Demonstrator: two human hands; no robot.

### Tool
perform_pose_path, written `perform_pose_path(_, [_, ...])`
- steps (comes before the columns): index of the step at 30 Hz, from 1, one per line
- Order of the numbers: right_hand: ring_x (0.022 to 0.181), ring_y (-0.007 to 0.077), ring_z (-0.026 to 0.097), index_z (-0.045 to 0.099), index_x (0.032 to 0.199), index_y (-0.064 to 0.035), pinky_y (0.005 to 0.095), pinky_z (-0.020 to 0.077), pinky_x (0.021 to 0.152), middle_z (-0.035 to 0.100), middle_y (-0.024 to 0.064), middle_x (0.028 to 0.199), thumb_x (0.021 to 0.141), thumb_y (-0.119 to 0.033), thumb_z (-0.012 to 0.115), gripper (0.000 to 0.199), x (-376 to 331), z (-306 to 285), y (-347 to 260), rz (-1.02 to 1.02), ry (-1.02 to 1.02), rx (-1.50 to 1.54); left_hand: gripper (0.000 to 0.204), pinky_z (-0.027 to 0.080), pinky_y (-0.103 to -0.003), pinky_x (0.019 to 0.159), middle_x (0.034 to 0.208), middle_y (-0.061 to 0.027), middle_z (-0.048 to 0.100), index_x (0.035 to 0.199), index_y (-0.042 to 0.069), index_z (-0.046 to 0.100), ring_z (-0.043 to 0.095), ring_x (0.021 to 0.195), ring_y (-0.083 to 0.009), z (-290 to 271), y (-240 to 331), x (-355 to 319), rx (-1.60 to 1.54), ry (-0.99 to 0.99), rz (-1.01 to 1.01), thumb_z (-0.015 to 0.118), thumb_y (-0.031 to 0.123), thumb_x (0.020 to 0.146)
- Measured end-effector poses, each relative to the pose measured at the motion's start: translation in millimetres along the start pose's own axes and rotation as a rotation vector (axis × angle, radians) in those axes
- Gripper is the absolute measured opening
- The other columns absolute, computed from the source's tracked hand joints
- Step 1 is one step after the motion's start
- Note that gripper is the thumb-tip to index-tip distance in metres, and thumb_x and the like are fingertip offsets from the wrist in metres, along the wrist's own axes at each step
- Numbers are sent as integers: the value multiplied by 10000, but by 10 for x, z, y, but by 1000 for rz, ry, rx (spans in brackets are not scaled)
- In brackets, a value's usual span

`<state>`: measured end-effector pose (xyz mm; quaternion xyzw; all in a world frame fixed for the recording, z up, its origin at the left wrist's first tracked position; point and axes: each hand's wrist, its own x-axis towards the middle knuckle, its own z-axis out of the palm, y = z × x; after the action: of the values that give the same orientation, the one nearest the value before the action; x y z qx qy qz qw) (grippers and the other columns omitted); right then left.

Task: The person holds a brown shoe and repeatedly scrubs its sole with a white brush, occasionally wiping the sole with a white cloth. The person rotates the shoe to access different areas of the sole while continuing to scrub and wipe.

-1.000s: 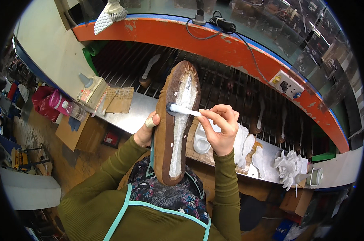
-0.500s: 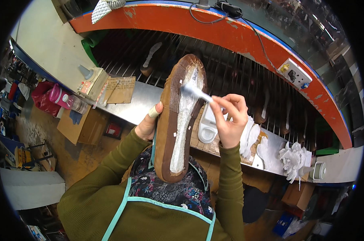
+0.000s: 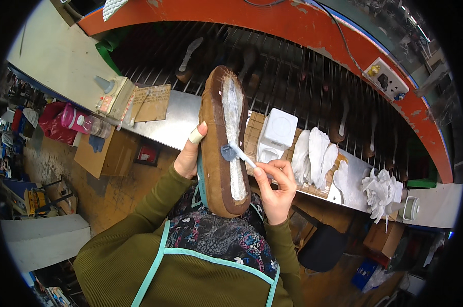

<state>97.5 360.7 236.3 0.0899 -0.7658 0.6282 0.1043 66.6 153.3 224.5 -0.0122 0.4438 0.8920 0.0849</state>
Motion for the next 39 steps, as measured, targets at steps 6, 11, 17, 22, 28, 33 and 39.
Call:
perform_pose_path(6, [653, 99, 471, 735, 932, -28, 250, 397, 625, 562, 33, 853, 806, -85, 751, 139, 107, 48, -57, -49, 89, -164, 806, 509, -360, 946, 1266, -157, 532, 1387, 4, 366, 574, 1126, -222, 12, -24, 0, 95, 12, -7, 568, 594, 877])
perform_pose_path(11, [654, 123, 472, 748, 925, -74, 278, 350, 680, 574, 11, 846, 773, -105, 776, 157, 228, 63, -97, -201, 137, -358, 806, 509, -350, 944, 1267, -153, 525, 1394, 3, 351, 578, 1117, -214, 26, 13, -15, 119, -2, -7, 586, 569, 869])
perform_pose_path(17, [692, 137, 495, 756, 944, -104, 286, 356, 723, 583, 3, 857, 761, -112, 786, 186, 335, 78, -104, -314, 190, -419, 709, 488, -317, 957, 1262, -131, 523, 1405, 9, 352, 560, 1136, -188, 15, 64, -22, 23, -32, 11, 644, 407, 895])
perform_pose_path(22, [684, 136, 518, 763, 958, -103, 281, 396, 669, 588, 12, 851, 772, -104, 775, 187, 411, 58, -48, -250, 48, -207, 763, 493, -346, 955, 1259, -143, 538, 1387, -7, 361, 577, 1115, -205, -2, 94, -14, 136, -27, 25, 600, 509, 878])
perform_pose_path(28, [690, 135, 526, 758, 949, -74, 277, 409, 645, 595, 29, 827, 773, -85, 766, 177, 328, -62, 24, -233, -91, -200, 729, 496, -345, 947, 1253, -147, 541, 1367, -10, 382, 578, 1112, -204, -42, 110, 14, 133, -21, 52, 586, 500, 888])
perform_pose_path(33, [728, 146, 528, 756, 945, -70, 284, 418, 663, 595, 31, 813, 766, -78, 765, 180, 178, -86, 53, -197, -103, -182, 662, 496, -317, 927, 1224, -137, 542, 1357, -5, 391, 578, 1095, -187, -88, 146, 55, 60, -46, 45, 632, 403, 895])
perform_pose_path(39, [741, 152, 515, 757, 944, -71, 284, 415, 682, 594, 32, 823, 768, -73, 760, 176, 19, -141, 33, -128, -121, -176, 651, 524, -330, 895, 1197, -138, 565, 1327, -2, 417, 605, 1054, -196, -93, 165, 94, 119, -38, 58, 576, 465, 903])
